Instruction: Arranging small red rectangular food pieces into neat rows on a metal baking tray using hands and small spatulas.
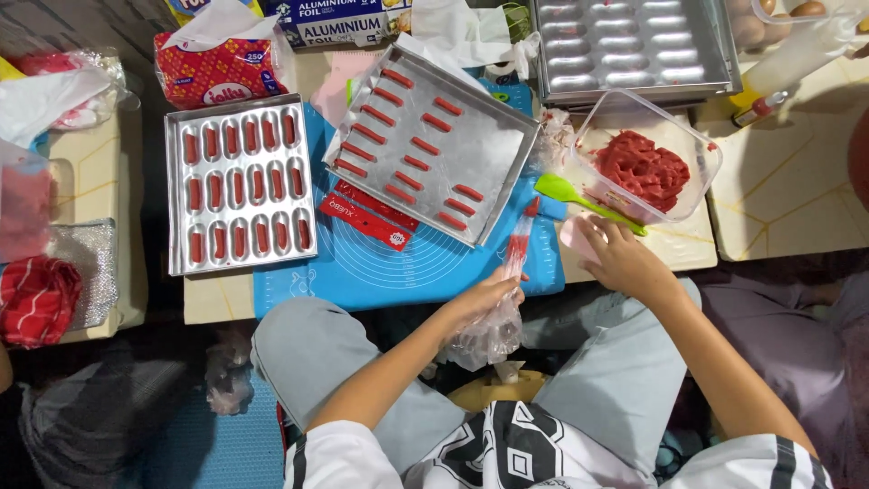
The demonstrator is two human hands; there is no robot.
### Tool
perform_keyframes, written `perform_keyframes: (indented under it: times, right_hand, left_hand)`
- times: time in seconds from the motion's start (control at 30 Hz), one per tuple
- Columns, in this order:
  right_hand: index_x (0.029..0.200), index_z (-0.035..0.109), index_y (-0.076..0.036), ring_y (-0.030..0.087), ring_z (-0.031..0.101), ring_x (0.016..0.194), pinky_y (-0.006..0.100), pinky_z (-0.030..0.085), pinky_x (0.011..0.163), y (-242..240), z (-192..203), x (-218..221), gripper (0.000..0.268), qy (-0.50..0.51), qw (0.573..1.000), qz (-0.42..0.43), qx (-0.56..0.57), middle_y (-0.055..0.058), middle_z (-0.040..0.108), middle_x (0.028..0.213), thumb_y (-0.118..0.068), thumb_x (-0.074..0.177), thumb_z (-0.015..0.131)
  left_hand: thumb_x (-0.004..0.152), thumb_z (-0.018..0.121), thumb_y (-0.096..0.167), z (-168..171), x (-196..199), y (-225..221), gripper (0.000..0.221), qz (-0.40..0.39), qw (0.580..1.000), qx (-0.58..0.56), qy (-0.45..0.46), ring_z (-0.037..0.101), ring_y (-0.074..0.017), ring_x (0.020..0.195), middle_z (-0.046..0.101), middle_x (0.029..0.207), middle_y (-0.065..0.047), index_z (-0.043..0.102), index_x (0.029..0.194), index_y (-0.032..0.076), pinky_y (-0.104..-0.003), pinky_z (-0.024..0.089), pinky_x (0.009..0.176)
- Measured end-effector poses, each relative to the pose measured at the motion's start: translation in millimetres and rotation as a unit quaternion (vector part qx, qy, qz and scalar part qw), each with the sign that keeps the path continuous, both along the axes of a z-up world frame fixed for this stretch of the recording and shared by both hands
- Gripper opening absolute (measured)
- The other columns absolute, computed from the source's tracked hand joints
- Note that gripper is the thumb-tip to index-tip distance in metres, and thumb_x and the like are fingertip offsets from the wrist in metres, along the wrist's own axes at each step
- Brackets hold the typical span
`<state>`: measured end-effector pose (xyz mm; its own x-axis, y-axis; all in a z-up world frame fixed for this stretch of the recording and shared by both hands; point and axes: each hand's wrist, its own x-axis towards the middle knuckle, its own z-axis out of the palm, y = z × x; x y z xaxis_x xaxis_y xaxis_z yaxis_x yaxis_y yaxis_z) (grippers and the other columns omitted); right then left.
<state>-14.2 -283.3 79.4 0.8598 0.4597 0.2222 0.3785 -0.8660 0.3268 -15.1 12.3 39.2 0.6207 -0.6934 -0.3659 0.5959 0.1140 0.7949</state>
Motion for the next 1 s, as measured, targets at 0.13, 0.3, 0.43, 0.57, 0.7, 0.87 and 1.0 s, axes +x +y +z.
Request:
perform_keyframes:
  times: [0.13,0.3,0.43,0.57,0.7,0.87,1.0]
  right_hand:
    - [0.137,0.06,-0.018,0.033,0.06,0.114,0.04,0.058,0.09,15.8,20.9,-3.8,0.062,0.064,0.987,-0.021,0.148,0.007,0.057,0.121,-0.056,0.088,0.067]
    - [0.132,0.065,-0.009,0.034,0.068,0.113,0.055,0.055,0.096,41.4,-69.4,-2.2,0.042,0.41,0.377,-0.186,0.809,0.013,0.07,0.121,-0.04,0.11,0.044]
    - [0.142,0.055,-0.003,0.027,0.071,0.107,0.048,0.059,0.088,59.1,-61.6,34.5,0.051,0.385,0.349,-0.128,0.845,0.013,0.071,0.12,-0.04,0.109,0.046]
    - [0.131,0.058,-0.005,0.021,0.065,0.092,0.041,0.059,0.085,66.9,-15.4,64.9,0.036,0.361,0.313,-0.062,0.876,0.005,0.061,0.1,-0.033,0.111,0.047]
    - [0.118,0.052,-0.005,0.007,0.043,0.07,0.033,0.055,0.076,70.8,33.9,96.0,0.036,0.364,0.361,-0.079,0.855,-0.008,0.032,0.081,-0.04,0.112,0.048]
    - [0.104,0.052,-0.005,0.013,0.053,0.061,0.034,0.056,0.061,91.2,65.5,113.5,0.039,0.404,0.626,-0.128,0.655,-0.002,0.044,0.072,-0.042,0.112,0.045]
    - [0.107,0.049,0.004,0.052,0.07,0.074,0.061,0.055,0.073,125.2,90.0,123.3,0.047,0.361,0.887,-0.114,0.264,0.033,0.065,0.077,-0.042,0.113,0.04]
  left_hand:
    - [0.109,0.043,0.028,17.9,0.7,-1.6,0.031,-0.014,0.998,-0.051,-0.016,0.052,-0.0113,0.067,0.052,0.075,-0.004,0.045,0.134,0.01,-0.022,0.044,0.06]
    - [0.114,0.038,0.03,-25.1,-0.8,-18.3,0.043,-0.075,0.978,-0.123,-0.15,0.052,-0.0125,0.068,0.056,0.074,-0.006,0.031,0.149,0.008,-0.023,0.042,0.063]
    - [0.112,0.043,0.033,-16.4,-6.9,-0.7,0.058,-0.081,0.985,-0.038,-0.145,0.058,-0.0183,0.087,0.061,0.09,-0.013,0.025,0.159,0.006,-0.03,0.047,0.079]
    - [0.104,0.057,0.032,-29.4,0.9,3.7,0.057,-0.064,0.979,0.065,-0.184,0.05,-0.0252,0.124,0.054,0.135,-0.024,0.038,0.15,0.003,-0.045,0.039,0.11]
    - [0.104,0.059,0.027,-41.1,12.7,-7.2,0.049,-0.058,0.982,0.031,-0.179,0.051,-0.0173,0.12,0.057,0.134,-0.016,0.044,0.146,0.005,-0.038,0.041,0.106]
    - [0.104,0.058,0.035,-23.1,18.2,0.2,0.067,-0.082,0.988,0.04,-0.124,0.049,-0.0279,0.126,0.046,0.141,-0.029,0.032,0.15,-0.006,-0.047,0.041,0.106]
    - [0.1,0.056,0.041,31.1,20.3,-0.9,0.087,-0.054,0.998,0.038,-0.019,0.028,-0.0431,0.147,0.026,0.155,-0.038,0.014,0.156,-0.01,-0.059,0.026,0.115]
